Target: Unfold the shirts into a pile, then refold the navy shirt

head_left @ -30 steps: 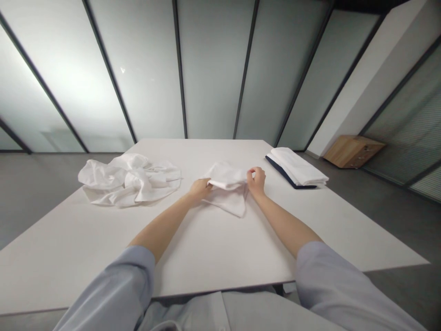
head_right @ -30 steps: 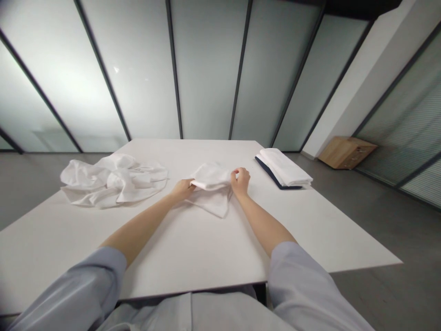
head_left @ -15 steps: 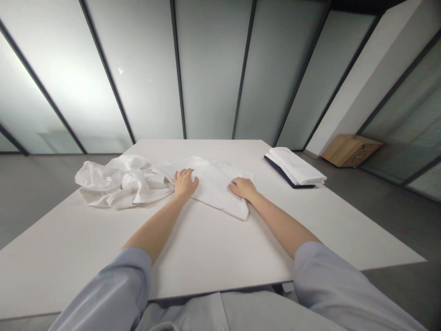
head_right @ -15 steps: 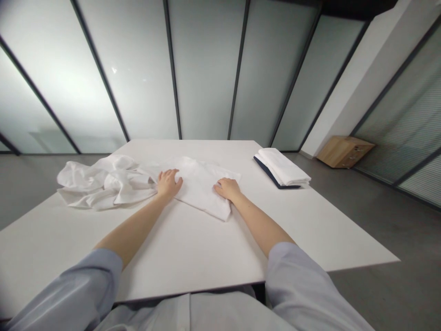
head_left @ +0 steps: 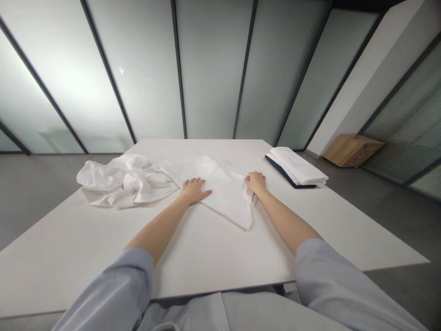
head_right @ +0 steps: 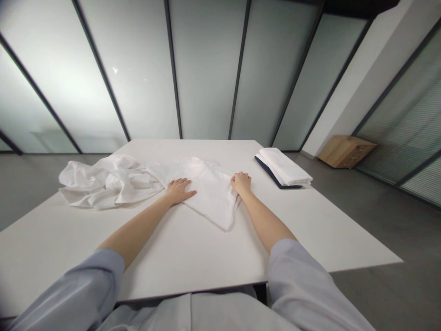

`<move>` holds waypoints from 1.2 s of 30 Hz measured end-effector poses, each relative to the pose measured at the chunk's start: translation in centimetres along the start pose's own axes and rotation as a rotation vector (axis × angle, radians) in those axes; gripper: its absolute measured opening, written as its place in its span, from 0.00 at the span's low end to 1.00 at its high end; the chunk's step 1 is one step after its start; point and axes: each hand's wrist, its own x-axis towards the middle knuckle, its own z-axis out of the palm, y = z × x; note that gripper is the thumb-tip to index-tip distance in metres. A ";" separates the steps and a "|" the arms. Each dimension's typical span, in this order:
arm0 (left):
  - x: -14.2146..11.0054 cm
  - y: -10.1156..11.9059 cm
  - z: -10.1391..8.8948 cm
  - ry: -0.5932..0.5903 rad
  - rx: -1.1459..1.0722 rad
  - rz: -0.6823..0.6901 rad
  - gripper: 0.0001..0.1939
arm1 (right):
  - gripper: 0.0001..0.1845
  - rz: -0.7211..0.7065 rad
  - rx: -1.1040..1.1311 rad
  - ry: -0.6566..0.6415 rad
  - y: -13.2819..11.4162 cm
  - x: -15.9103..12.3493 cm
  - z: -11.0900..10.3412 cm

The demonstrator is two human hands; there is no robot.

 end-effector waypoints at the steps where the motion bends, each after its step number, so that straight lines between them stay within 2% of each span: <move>1: 0.0 0.0 0.1 0.022 -0.021 -0.013 0.37 | 0.13 -0.029 0.073 0.054 -0.3 0.1 0.0; 3: 0.1 0.1 0.3 0.088 -0.074 -0.027 0.44 | 0.13 -0.125 0.280 0.128 -1.6 0.0 -0.1; 5: 0.2 0.2 0.3 0.182 -0.127 0.017 0.50 | 0.14 -0.274 0.524 0.046 -3.6 -1.0 -0.4; 7: 0.2 0.4 0.1 0.269 -0.147 0.126 0.52 | 0.14 -0.450 0.718 -0.227 -5.8 -2.5 -0.9; 9: 0.1 0.5 -0.2 0.299 -0.124 0.233 0.50 | 0.14 -0.619 0.789 -0.554 -7.5 -3.9 -1.7; 11: 0.1 0.6 -0.4 0.239 -0.094 0.315 0.40 | 0.13 -0.711 0.811 -0.776 -8.2 -4.5 -2.5; 12: 0.2 0.6 -0.5 0.186 -0.089 0.351 0.32 | 0.13 -0.702 0.835 -0.801 -8.2 -4.3 -2.8; 13: 0.2 0.6 -0.5 0.133 -0.092 0.380 0.24 | 0.13 -0.656 0.863 -0.762 -7.9 -4.0 -3.0; 14: 0.3 0.6 -0.5 0.093 -0.101 0.398 0.19 | 0.14 -0.583 0.882 -0.671 -7.3 -3.4 -3.1; 16: 0.6 0.6 -0.4 0.069 -0.127 0.402 0.15 | 0.15 -0.423 0.839 -0.435 -5.9 -2.3 -2.8; 18: 0.8 0.7 -0.3 0.091 -0.149 0.385 0.14 | 0.17 -0.327 0.693 -0.303 -4.4 -1.4 -2.0; 19: 0.8 0.8 -0.3 0.101 -0.156 0.380 0.13 | 0.19 -0.313 0.611 -0.303 -3.8 -1.2 -1.5; 23: 0.7 0.8 -0.8 0.165 -0.174 0.343 0.11 | 0.22 -0.380 0.349 -0.437 -2.4 -1.4 0.3; 26: 0.5 0.3 -1.5 0.244 -0.175 0.242 0.09 | 0.23 -0.362 0.224 -0.441 -1.4 -1.4 0.9; 31: 0.0 -1.1 -2.5 0.330 -0.143 0.028 0.09 | 0.24 -0.010 0.090 -0.335 2.4 -0.3 0.1; 34: 0.0 -1.4 -2.7 0.281 -0.087 -0.009 0.10 | 0.31 0.259 0.059 -0.254 5.0 0.4 -0.8; 36: 0.0 -1.1 -2.6 0.198 -0.068 -0.041 0.17 | 0.33 0.427 0.055 -0.190 6.4 0.7 -1.1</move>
